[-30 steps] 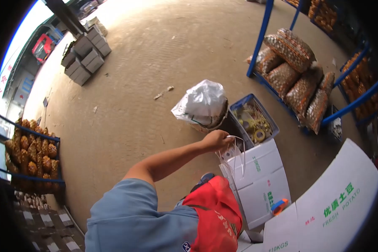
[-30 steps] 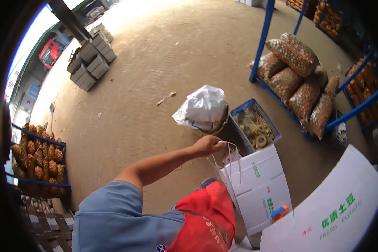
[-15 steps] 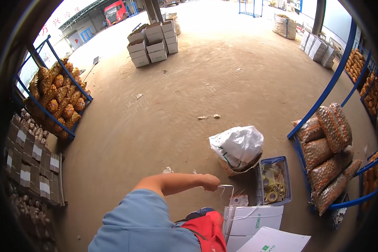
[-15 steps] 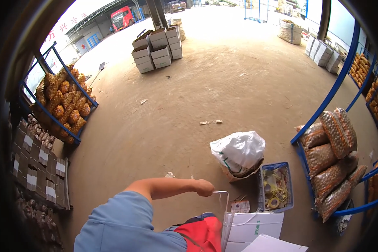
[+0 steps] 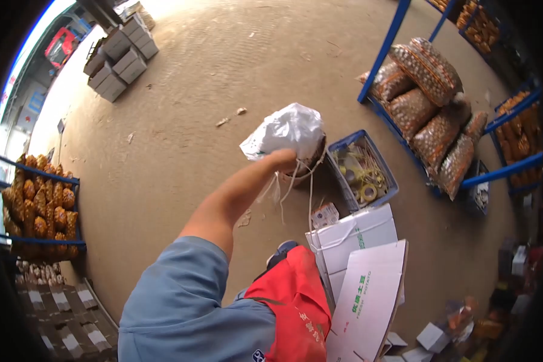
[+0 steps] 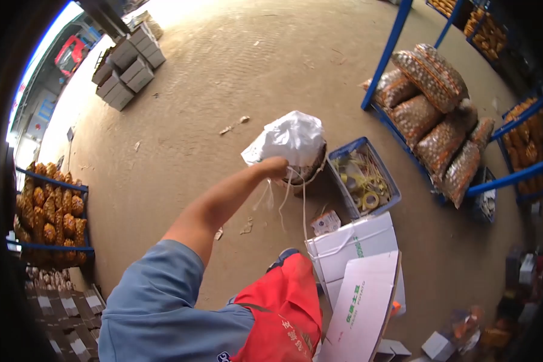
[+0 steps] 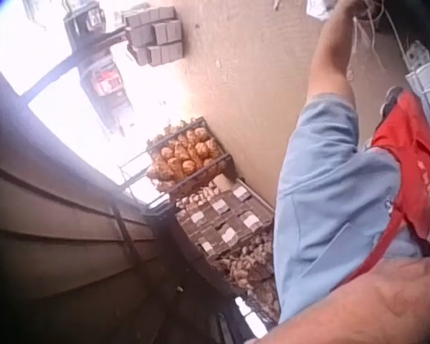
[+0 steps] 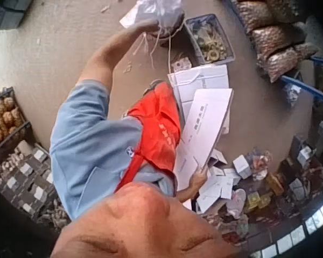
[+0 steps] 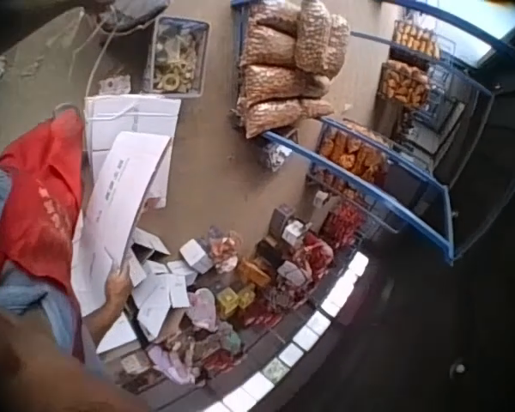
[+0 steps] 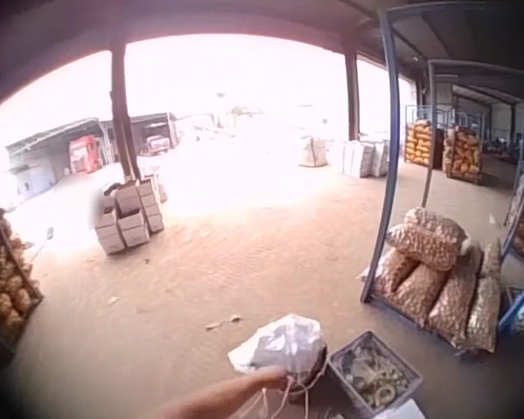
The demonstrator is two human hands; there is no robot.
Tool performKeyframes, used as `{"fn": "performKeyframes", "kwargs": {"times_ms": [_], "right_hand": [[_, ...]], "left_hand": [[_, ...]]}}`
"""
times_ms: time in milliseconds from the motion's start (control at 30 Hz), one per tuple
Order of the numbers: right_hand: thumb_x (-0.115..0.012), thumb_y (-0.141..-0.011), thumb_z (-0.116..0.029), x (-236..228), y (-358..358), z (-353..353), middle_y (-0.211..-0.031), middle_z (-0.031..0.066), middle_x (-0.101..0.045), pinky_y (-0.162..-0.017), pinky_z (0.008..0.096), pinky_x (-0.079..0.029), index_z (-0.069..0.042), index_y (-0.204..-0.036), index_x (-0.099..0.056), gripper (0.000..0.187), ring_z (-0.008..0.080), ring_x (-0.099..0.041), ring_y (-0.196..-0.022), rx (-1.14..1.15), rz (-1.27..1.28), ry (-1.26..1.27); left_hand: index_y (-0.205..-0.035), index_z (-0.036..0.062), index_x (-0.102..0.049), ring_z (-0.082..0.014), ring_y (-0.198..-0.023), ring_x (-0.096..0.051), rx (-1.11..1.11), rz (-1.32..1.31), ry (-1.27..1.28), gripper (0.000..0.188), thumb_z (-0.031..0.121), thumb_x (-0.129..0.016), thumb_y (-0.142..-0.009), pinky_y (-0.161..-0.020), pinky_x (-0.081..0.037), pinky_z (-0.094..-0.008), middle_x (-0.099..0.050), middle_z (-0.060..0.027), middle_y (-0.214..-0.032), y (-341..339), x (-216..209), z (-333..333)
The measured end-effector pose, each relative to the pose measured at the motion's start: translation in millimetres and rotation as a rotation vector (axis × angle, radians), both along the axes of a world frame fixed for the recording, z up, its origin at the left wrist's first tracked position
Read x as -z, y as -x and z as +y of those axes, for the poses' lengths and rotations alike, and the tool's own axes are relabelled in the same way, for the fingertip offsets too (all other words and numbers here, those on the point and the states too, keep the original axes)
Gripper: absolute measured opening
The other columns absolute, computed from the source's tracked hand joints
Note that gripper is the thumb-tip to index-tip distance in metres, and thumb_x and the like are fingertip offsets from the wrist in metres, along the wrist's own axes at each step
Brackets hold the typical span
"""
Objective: Assemble and tape cardboard boxes in a warehouse environment.
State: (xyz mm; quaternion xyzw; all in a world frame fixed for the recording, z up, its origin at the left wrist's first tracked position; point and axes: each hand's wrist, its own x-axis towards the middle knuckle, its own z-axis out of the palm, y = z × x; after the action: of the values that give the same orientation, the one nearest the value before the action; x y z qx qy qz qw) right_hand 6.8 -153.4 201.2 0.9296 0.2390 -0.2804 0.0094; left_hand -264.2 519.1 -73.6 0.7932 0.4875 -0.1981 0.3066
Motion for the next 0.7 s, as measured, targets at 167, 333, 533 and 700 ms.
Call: {"fn": "performKeyframes", "kwargs": {"times_ms": [167,333,533,700], "right_hand": [[-0.062,-0.102,-0.031,-3,7,-25,-0.106,0.0318,-0.07,-0.082,0.0563,-0.051,-0.002,-0.131,-0.061,0.042,0.0538,-0.066,-0.098,-0.1,-0.101,0.042],[-0.063,-0.099,-0.017,-3,37,-38,-0.113,0.0271,-0.07,-0.089,0.0493,-0.053,0.0,-0.128,-0.062,0.034,0.0467,-0.069,-0.105,0.047,-0.12,-0.213],[-0.064,-0.098,-0.022,10,56,-43,-0.112,0.0287,-0.072,-0.089,0.0506,-0.054,0.0,-0.129,-0.063,0.038,0.046,-0.07,-0.103,0.264,0.007,-0.143],[-0.062,-0.099,-0.023,17,62,-40,-0.102,0.0232,-0.075,-0.081,0.0523,-0.055,-0.004,-0.127,-0.066,0.033,0.0439,-0.072,-0.092,0.125,-0.044,-0.231]], "left_hand": [[-0.123,0.0001,-0.067,-0.0488,-0.117,-0.064,-0.496,-0.755,-0.392,0.042,0.033,-0.049,-0.104,-0.101,-0.049,-0.0519,-0.067,-0.0333,-0.12,-113,-77,91],[-0.158,-0.0065,-0.031,-0.0421,-0.152,-0.03,-0.652,-0.928,-0.703,0.094,0.059,-0.061,-0.097,-0.125,-0.027,-0.0444,-0.036,-0.0319,-0.16,-184,-146,101],[-0.157,-0.0106,-0.026,-0.045,-0.15,-0.032,-0.637,-0.93,-0.593,0.088,0.04,-0.065,-0.096,-0.125,-0.027,-0.0461,-0.034,-0.0332,-0.159,-179,-128,25],[-0.157,0.0016,-0.034,-0.0366,-0.142,-0.047,-0.476,-0.988,-0.081,0.07,0.014,-0.065,-0.096,-0.114,-0.043,-0.0447,-0.04,-0.0303,-0.156,-167,-111,-144]]}}
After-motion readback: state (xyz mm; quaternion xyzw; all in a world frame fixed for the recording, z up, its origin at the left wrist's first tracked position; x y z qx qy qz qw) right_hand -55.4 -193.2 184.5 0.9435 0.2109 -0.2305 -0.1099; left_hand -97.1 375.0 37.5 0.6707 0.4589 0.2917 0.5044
